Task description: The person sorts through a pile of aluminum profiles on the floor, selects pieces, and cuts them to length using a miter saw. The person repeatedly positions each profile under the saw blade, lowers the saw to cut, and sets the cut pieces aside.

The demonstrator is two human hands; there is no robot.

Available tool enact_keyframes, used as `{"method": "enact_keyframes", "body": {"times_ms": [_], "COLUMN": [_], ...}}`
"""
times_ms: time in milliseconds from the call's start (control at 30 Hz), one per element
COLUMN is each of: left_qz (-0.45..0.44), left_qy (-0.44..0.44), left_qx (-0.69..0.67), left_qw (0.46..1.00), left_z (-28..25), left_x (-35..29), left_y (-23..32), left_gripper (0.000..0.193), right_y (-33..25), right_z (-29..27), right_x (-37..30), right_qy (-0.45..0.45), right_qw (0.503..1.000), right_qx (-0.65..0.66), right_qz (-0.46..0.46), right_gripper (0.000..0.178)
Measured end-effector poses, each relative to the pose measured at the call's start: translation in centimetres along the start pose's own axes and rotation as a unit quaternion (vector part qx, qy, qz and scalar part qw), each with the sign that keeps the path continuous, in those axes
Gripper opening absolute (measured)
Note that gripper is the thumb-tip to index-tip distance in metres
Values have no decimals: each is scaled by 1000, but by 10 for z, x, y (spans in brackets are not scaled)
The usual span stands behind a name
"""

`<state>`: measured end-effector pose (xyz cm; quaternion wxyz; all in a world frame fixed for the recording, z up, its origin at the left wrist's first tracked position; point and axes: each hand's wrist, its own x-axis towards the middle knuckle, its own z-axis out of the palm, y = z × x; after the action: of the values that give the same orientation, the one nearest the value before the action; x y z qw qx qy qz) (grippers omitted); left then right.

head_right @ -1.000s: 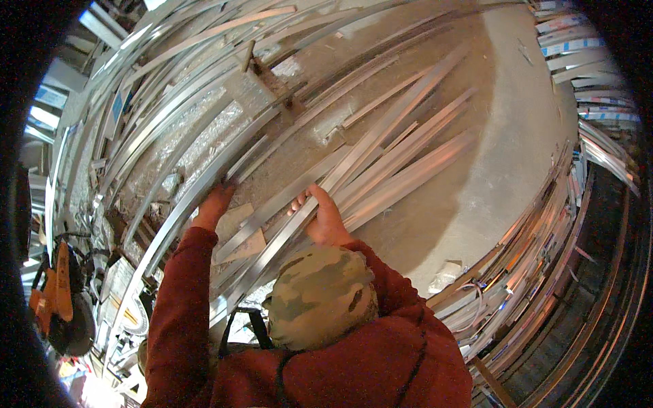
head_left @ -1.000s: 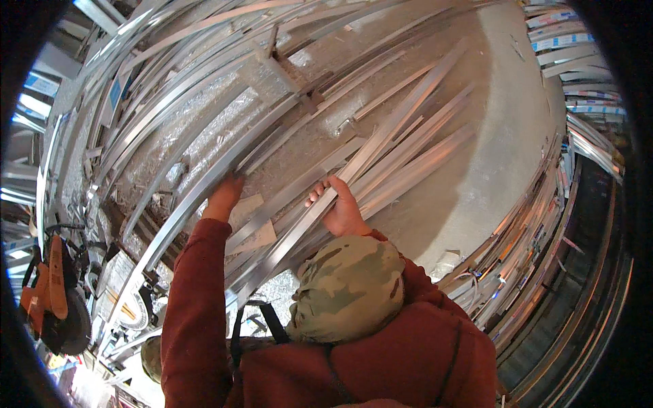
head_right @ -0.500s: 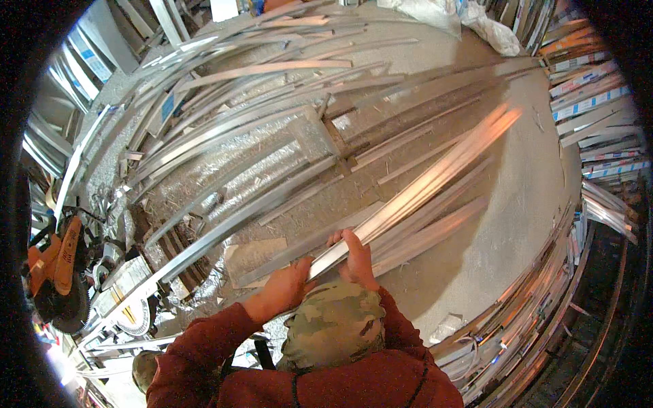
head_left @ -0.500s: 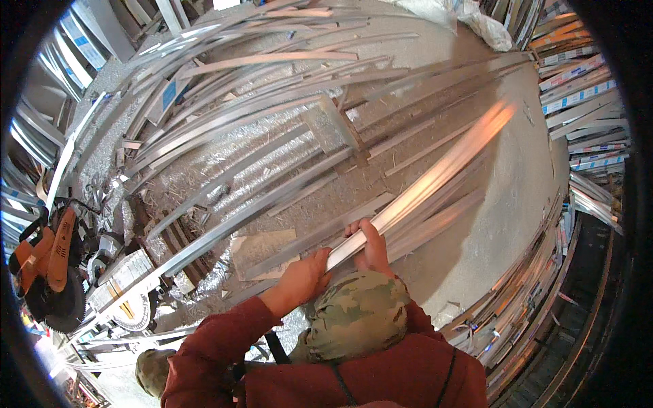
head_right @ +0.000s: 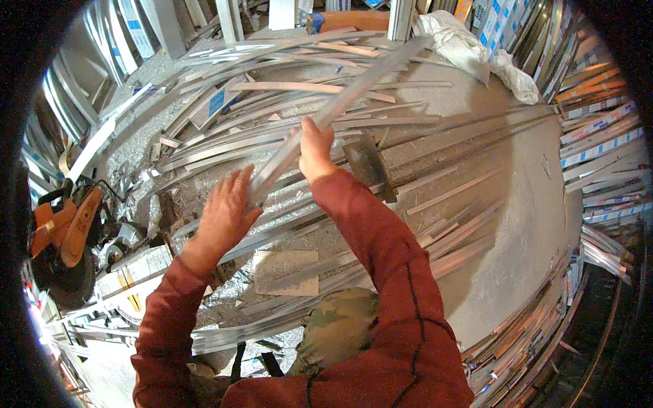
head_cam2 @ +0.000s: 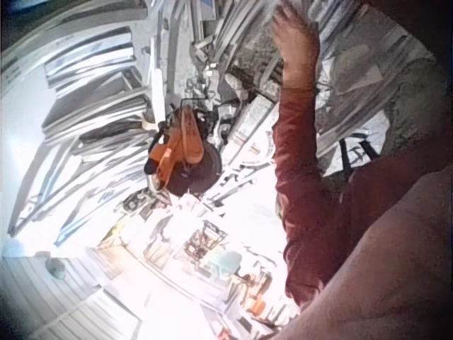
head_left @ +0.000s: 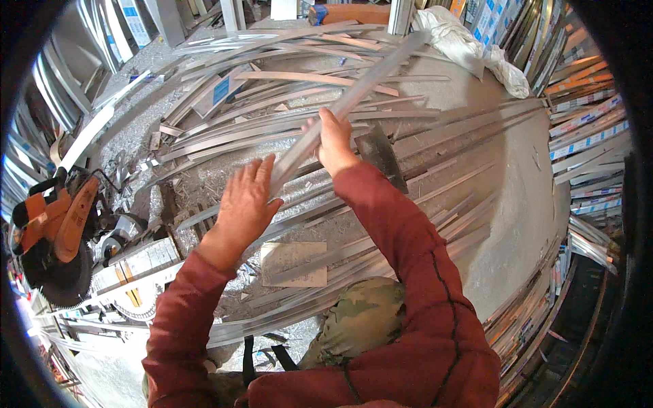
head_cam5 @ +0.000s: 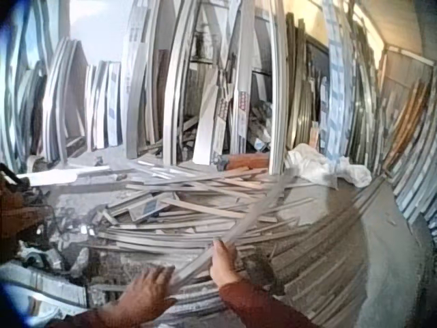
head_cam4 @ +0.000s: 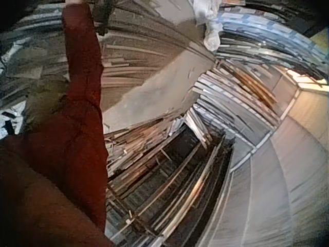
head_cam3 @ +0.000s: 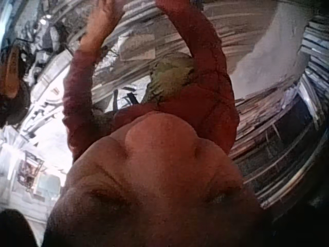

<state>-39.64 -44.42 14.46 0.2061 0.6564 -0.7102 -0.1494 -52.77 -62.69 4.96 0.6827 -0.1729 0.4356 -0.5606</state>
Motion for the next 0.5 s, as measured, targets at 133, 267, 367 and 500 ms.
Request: {"method": "enact_keyframes", "body": {"times_ms": [133,267,367,500], "left_qz": [128,123,79,40], "left_qy": [34,-133,-208,-246], "left_qx": [-114,-252,-215,-94], "left_qw": [985,951,951,964], "left_z": [-12,36,91,151], "left_x": [-24,-76,-97,-111], "left_y": [36,52,55,29], "left_gripper": [49,39,47,61], "right_y": [11,-6,-43,-75], "right_z": [9,61,28,-97], "right_x": [100,69,-20,-103], "right_qy": [-40,-247,-446,-638], "right_qw": [997,917,814,625], "right_qx": [-25,-311,-371,-420], "right_qz": [-56,-30,-1,162], "right_gripper": [33,51,51,34]}}
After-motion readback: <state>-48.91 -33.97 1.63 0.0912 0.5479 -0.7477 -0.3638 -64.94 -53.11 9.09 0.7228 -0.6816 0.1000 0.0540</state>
